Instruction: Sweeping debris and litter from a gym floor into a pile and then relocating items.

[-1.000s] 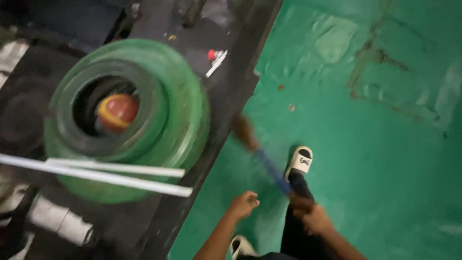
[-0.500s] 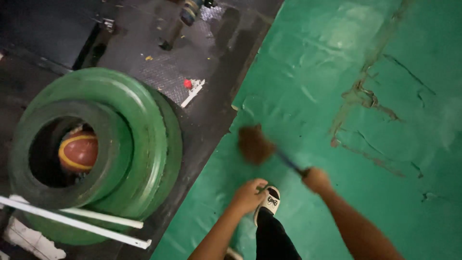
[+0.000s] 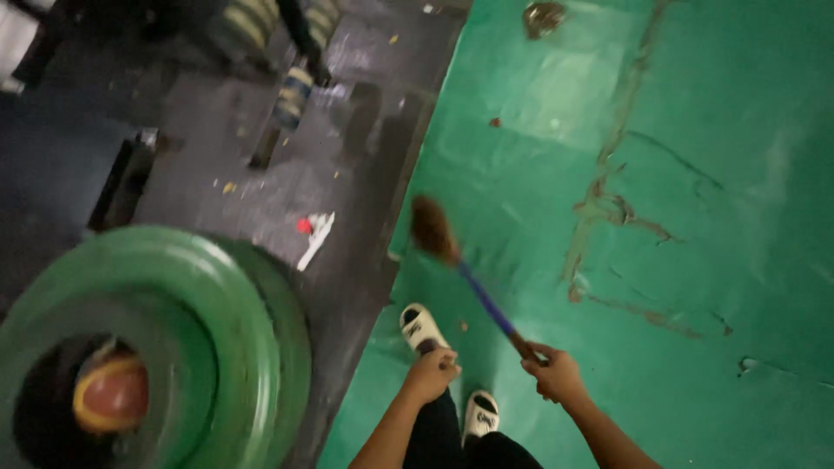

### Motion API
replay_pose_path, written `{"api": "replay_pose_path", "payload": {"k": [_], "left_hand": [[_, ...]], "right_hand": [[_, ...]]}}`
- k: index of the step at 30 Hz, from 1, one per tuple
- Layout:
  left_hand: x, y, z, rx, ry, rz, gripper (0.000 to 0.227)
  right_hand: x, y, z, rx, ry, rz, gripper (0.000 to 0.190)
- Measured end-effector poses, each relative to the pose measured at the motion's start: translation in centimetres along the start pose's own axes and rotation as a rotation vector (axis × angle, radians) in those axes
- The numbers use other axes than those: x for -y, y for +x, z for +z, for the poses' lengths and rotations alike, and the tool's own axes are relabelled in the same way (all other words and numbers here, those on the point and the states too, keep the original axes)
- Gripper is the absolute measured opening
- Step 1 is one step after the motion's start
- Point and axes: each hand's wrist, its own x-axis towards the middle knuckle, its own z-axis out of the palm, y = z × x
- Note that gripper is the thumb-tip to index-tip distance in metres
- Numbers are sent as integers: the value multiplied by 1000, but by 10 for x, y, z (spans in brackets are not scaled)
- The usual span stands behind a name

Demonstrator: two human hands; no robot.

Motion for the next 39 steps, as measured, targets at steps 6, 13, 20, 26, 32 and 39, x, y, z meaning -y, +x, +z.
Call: {"api": "replay_pose_path", "payload": {"k": [6, 13, 20, 26, 32, 39], "left_hand": [[-73, 76, -86, 52, -47, 205, 38], [-62, 208, -192, 118, -109, 141, 39], [-105, 271, -228, 113, -61, -37, 37], [-198, 323, -221, 217, 15, -144, 40], [-262, 459, -148, 119, 59, -6, 45], [-409, 564, -133, -11, 129, 85, 39]], "right_hand": [[-3, 149, -19, -41, -456, -64, 43], [175, 251, -63, -190, -861, -69, 36], [257, 296, -46, -347, -680, -59, 69], [210, 253, -64, -371, -219, -227, 63], [244, 344, -187, 71, -21, -238, 41], [292, 576, -395, 142, -755, -277, 38]]}}
